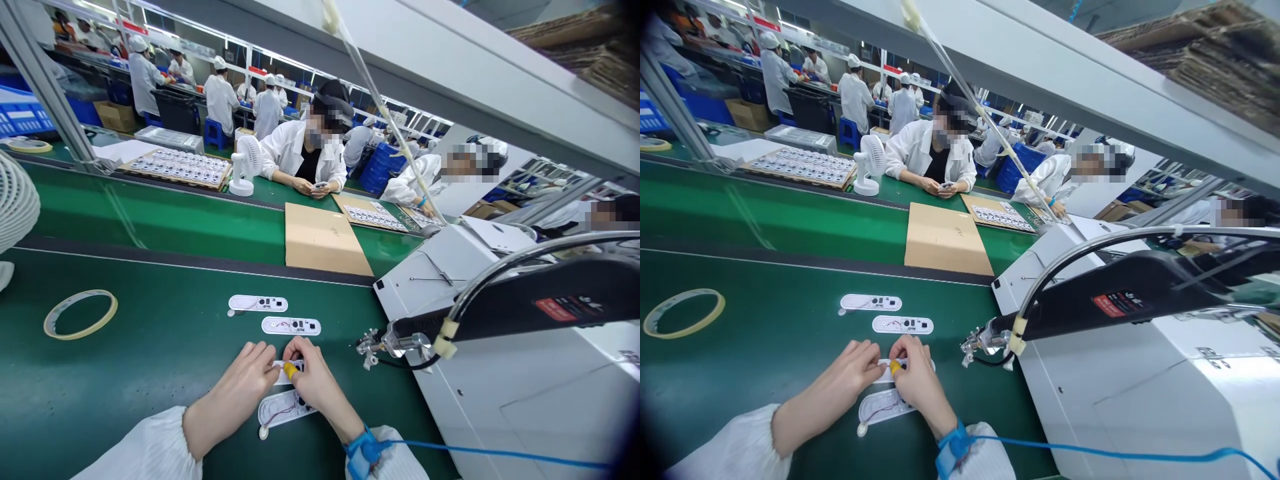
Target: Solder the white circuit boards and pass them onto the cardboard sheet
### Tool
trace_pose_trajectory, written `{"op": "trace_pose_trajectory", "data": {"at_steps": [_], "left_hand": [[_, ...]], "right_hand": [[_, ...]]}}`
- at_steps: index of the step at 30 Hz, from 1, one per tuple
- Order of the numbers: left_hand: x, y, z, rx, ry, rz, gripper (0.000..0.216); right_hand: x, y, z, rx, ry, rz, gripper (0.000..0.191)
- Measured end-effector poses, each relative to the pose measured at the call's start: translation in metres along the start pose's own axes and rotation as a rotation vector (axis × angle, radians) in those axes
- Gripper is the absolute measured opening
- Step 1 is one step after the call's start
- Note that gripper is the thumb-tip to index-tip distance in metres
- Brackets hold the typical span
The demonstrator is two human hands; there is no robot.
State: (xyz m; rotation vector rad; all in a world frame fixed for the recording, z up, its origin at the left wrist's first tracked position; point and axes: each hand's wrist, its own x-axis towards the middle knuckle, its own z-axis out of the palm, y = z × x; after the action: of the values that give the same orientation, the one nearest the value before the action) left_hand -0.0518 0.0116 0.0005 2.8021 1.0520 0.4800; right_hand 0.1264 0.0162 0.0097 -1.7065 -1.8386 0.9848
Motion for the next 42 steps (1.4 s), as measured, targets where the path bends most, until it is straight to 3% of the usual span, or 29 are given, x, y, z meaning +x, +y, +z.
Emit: {"op": "trace_pose_trajectory", "data": {"at_steps": [13, 16, 19, 25, 28, 34, 42], "left_hand": [[-0.004, 0.0, 0.003, -0.195, -0.063, -0.114, 0.034], [-0.005, -0.005, -0.004, -0.47, -0.122, -0.218, 0.037], [-0.006, -0.012, -0.01, -0.791, -0.116, -0.377, 0.024], [-0.005, -0.015, -0.008, -1.143, 0.012, -0.606, 0.014], [-0.005, -0.011, -0.005, -1.109, 0.036, -0.64, 0.015], [-0.007, -0.001, 0.004, -0.809, 0.148, -0.452, 0.024], [-0.01, -0.003, 0.015, -0.744, 0.173, -0.409, 0.025]], "right_hand": [[0.006, -0.005, 0.001, -0.085, -0.069, 0.025, 0.017], [0.006, -0.006, 0.0, -0.081, -0.063, 0.002, 0.027], [0.005, -0.009, -0.002, -0.067, -0.092, -0.054, 0.037], [0.001, -0.01, -0.007, -0.022, -0.156, -0.14, 0.022], [0.0, -0.008, -0.007, -0.012, -0.147, -0.151, 0.021], [-0.001, -0.002, -0.002, 0.001, -0.101, -0.154, 0.021], [0.0, 0.0, 0.0, -0.001, -0.072, -0.172, 0.027]]}}
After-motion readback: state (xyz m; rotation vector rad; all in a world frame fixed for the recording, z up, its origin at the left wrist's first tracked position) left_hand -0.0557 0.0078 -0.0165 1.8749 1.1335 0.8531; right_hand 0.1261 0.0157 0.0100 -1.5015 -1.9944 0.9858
